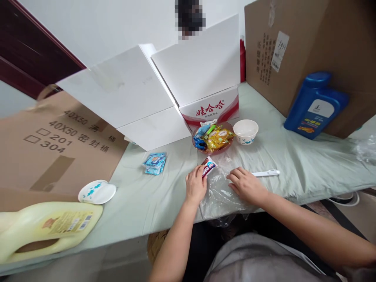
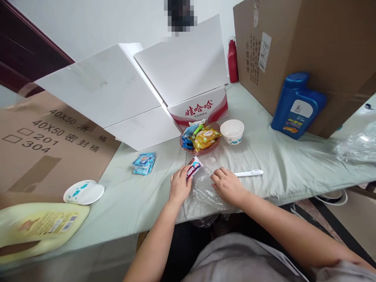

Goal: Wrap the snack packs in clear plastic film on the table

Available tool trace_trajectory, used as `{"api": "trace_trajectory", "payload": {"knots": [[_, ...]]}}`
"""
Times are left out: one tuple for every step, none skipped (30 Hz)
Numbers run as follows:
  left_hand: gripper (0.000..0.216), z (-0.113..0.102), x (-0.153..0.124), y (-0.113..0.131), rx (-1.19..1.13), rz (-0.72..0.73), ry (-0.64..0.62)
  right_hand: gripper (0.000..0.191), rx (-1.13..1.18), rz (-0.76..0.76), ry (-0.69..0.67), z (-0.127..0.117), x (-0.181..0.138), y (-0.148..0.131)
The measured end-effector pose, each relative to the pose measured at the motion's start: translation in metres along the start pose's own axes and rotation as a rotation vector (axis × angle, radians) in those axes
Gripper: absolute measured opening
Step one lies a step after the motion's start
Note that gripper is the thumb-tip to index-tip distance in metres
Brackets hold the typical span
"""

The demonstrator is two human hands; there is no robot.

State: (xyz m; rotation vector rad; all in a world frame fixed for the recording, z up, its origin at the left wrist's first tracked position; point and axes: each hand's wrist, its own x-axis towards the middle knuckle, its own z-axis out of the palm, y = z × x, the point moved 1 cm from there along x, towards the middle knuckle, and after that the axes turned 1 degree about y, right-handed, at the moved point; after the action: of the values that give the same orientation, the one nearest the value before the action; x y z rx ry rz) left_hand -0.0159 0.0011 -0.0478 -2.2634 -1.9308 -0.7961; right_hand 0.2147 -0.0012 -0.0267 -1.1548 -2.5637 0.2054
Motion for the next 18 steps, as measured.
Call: {"api": "trace_trajectory", "payload": {"knots": [[0.042,0.0,0.002,-0.007,-0.048,-0.036,0.021,0.031,0.0,-0.022,0.028,0.008,0.002,0.004],[0.04,-0.001,0.003,-0.016,-0.108,-0.088,0.05,0.04,0.0,-0.039,0.039,0.016,0.003,0.007],[0.037,-0.002,0.005,-0.027,-0.177,-0.153,0.092,0.047,-0.001,-0.051,0.036,0.024,0.003,0.01],[0.033,-0.003,0.008,-0.039,-0.248,-0.225,0.149,0.05,-0.003,-0.057,0.025,0.031,0.002,0.012],[0.03,-0.006,0.012,-0.05,-0.314,-0.298,0.219,0.051,-0.005,-0.056,0.013,0.036,0.001,0.014],[0.027,-0.009,0.017,-0.059,-0.368,-0.362,0.297,0.052,-0.006,-0.053,0.004,0.039,0.0,0.015],[0.025,-0.014,0.023,-0.066,-0.404,-0.411,0.377,0.052,-0.006,-0.049,0.001,0.04,0.0,0.015],[0.025,-0.019,0.03,-0.069,-0.423,-0.437,0.449,0.052,-0.003,-0.047,-0.001,0.04,-0.001,0.015],[0.026,-0.025,0.039,-0.069,-0.43,-0.435,0.505,0.052,0.0,-0.046,-0.002,0.039,-0.001,0.015],[0.029,-0.029,0.049,-0.064,-0.429,-0.403,0.539,0.052,0.004,-0.043,-0.005,0.037,-0.001,0.014],[0.031,-0.033,0.06,-0.056,-0.425,-0.343,0.554,0.052,0.008,-0.041,-0.009,0.036,-0.001,0.014],[0.033,-0.035,0.071,-0.046,-0.418,-0.267,0.556,0.052,0.01,-0.04,-0.013,0.034,0.0,0.013],[0.035,-0.034,0.082,-0.035,-0.413,-0.187,0.541,0.052,0.012,-0.04,-0.016,0.033,0.0,0.013],[0.035,-0.031,0.093,-0.025,-0.406,-0.114,0.512,0.052,0.014,-0.04,-0.017,0.032,0.0,0.013],[0.035,-0.026,0.102,-0.015,-0.391,-0.055,0.469,0.051,0.015,-0.04,-0.016,0.032,0.0,0.013],[0.035,-0.019,0.111,-0.008,-0.369,-0.01,0.415,0.051,0.015,-0.041,-0.016,0.031,0.0,0.013],[0.034,-0.012,0.117,-0.003,-0.343,0.017,0.349,0.051,0.015,-0.04,-0.017,0.031,0.0,0.013],[0.034,-0.005,0.122,0.0,-0.315,0.034,0.283,0.051,0.015,-0.039,-0.018,0.031,0.0,0.013]]}}
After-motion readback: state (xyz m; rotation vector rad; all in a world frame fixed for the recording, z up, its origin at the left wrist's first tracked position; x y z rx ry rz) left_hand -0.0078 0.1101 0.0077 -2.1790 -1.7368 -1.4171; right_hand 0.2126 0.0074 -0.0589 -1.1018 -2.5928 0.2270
